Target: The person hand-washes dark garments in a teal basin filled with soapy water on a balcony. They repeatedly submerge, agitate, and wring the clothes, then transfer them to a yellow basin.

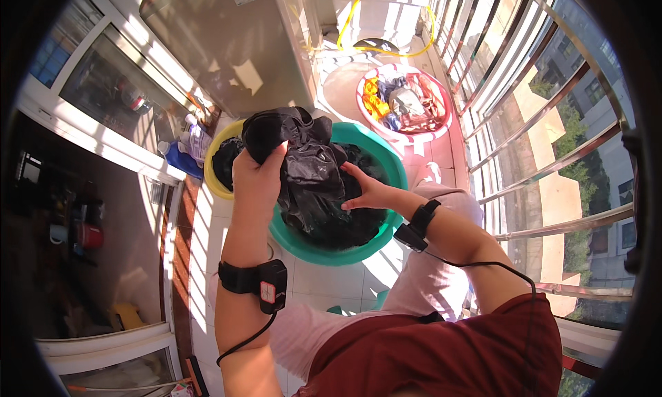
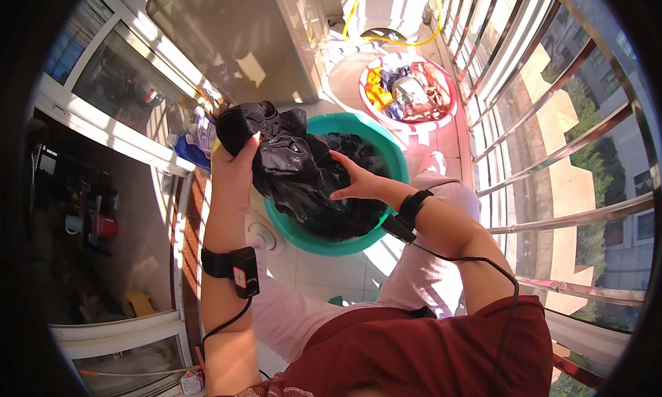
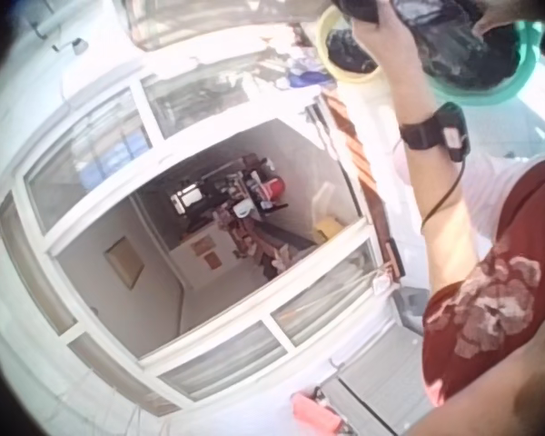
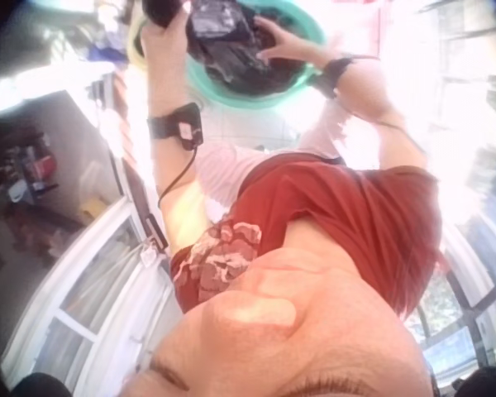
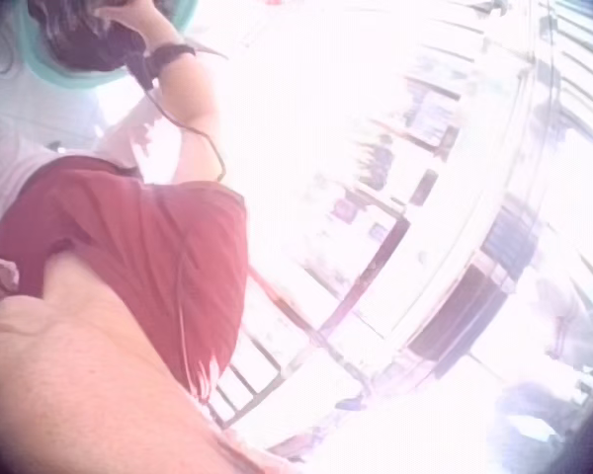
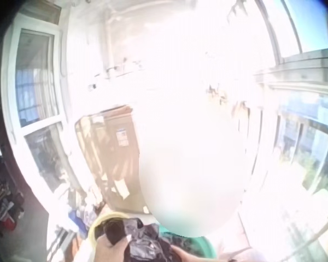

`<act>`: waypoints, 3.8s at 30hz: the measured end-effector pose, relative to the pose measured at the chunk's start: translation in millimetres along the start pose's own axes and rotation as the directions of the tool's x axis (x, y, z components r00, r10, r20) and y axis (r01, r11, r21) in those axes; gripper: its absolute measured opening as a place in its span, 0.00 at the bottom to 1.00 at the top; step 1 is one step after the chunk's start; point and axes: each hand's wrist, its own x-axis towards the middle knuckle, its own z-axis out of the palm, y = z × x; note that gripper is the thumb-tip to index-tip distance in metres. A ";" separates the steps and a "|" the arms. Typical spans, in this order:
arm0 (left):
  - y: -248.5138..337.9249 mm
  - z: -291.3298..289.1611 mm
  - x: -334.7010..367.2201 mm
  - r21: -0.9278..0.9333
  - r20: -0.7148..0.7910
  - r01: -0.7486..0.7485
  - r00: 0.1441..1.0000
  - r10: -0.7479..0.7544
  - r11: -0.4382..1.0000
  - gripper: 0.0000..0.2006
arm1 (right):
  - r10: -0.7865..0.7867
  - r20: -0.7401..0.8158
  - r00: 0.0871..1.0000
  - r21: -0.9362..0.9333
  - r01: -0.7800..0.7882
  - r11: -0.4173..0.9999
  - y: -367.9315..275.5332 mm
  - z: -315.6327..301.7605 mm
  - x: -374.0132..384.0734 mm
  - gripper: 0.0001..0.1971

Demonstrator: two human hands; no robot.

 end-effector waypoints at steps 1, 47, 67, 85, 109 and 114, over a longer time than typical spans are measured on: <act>11.3 0.4 1.8 -0.001 -0.017 0.008 1.000 -0.008 1.000 0.10 | -0.035 0.017 0.999 -0.068 0.036 0.997 12.1 7.4 4.4 0.57; -222.9 38.3 -37.5 0.039 0.256 0.556 0.798 -0.546 0.831 0.08 | 0.169 0.074 0.983 0.375 -0.185 0.908 17.2 28.6 28.0 0.22; -165.6 -36.6 5.7 -0.799 0.347 0.460 0.878 -0.329 0.386 0.21 | 0.325 0.028 0.945 0.747 -0.236 0.621 0.4 15.5 55.2 0.16; -210.6 29.4 -10.8 -0.112 0.238 0.201 0.956 -0.170 0.973 0.56 | -0.053 0.006 0.999 0.583 0.040 0.811 -27.7 19.8 42.0 0.09; -160.0 -45.5 9.7 -0.666 0.012 0.312 0.913 -0.408 0.678 0.24 | 0.559 -0.146 0.816 0.427 -0.457 0.780 28.5 0.8 45.4 0.23; -187.1 -41.1 13.8 -0.694 -0.071 0.406 0.783 -0.618 0.595 0.23 | 0.533 -0.163 0.830 0.696 -0.286 0.659 9.2 -12.6 39.6 0.19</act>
